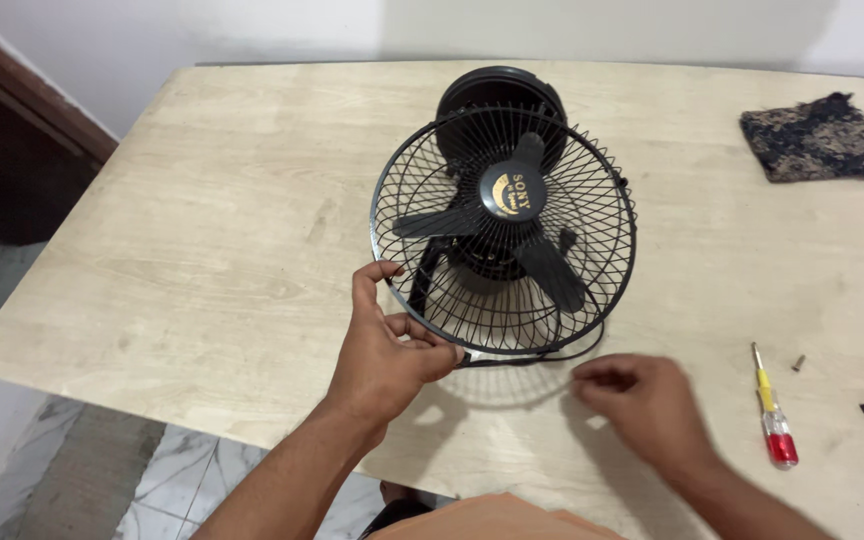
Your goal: The person reassembles a black electric fan on a light wooden table. They attach the front wire cage to the fan head, align the neck with the base, and secure the cage using a screwdriver and screws.
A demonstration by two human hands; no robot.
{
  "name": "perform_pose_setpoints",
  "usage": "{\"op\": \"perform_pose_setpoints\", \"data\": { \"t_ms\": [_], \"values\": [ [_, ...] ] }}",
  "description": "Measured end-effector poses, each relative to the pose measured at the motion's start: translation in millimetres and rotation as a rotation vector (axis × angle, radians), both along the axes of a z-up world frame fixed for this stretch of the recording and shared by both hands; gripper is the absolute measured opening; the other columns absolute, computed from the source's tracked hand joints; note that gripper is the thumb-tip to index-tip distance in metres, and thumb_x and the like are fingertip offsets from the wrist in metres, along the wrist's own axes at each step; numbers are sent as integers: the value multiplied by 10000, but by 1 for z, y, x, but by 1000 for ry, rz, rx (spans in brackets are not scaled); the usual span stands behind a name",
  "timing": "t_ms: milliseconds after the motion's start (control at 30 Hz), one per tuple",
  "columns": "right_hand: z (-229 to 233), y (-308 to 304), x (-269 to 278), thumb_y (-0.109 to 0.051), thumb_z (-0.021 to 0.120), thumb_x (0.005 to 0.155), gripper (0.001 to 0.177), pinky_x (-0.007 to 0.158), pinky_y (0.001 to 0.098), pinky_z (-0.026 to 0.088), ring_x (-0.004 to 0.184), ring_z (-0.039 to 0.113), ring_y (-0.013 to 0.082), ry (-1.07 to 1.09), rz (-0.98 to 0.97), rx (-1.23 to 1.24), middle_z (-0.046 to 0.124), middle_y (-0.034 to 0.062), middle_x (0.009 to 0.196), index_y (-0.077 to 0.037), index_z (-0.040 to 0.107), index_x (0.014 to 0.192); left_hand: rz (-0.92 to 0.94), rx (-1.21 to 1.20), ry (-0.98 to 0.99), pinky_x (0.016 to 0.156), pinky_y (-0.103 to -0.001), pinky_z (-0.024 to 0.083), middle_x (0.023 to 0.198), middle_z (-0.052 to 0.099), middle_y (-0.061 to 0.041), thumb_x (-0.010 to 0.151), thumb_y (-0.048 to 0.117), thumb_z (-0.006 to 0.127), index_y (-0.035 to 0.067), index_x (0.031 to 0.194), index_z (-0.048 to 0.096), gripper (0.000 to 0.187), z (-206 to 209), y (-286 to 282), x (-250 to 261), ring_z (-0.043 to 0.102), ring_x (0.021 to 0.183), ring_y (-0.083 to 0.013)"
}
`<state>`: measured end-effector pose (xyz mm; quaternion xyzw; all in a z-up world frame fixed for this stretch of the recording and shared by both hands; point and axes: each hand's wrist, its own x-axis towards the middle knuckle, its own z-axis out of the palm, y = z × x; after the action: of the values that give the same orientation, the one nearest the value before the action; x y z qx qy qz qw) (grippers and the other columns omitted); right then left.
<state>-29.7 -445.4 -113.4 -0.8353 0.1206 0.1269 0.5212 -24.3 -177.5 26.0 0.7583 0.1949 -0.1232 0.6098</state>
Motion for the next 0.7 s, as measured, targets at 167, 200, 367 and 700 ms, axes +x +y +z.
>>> {"op": "perform_pose_setpoints", "data": {
  "t_ms": [167, 200, 367, 700],
  "values": [
    [15, 45, -8, -191, 790, 797, 218, 769, 310, 604, 797, 786, 169, 6, 101, -313, 836, 55, 897, -128, 836, 1000, 14, -67, -48, 693, -300, 605, 820, 643, -91, 679, -102, 767, 181, 1490, 228, 1014, -1, 7, 3, 684, 750, -166],
    [15, 47, -9, -207, 790, 795, 213, 778, 315, 600, 823, 779, 169, 7, 116, -365, 830, 39, 916, -152, 836, 996, 21, -84, -43, 688, -306, 614, 822, 650, -98, 681, -106, 765, 182, 1489, 219, 1017, -1, 9, 4, 690, 750, -177],
    [6, 48, -11, -284, 796, 827, 156, 770, 324, 599, 842, 770, 163, -115, 238, -465, 799, -28, 998, -198, 838, 950, 64, -153, -13, 690, -338, 638, 851, 673, -124, 705, -121, 754, 193, 1493, 175, 1027, -1, 17, 8, 716, 774, -221],
    [54, 54, 22, -297, 688, 966, 340, 717, 350, 583, 847, 710, 188, -197, -387, 307, 768, 99, 968, 3, 770, 1104, 105, -266, 58, 820, -362, 678, 907, 647, -99, 752, -142, 725, 271, 1496, 116, 1047, 0, 46, 17, 714, 847, -191]
  ]
}}
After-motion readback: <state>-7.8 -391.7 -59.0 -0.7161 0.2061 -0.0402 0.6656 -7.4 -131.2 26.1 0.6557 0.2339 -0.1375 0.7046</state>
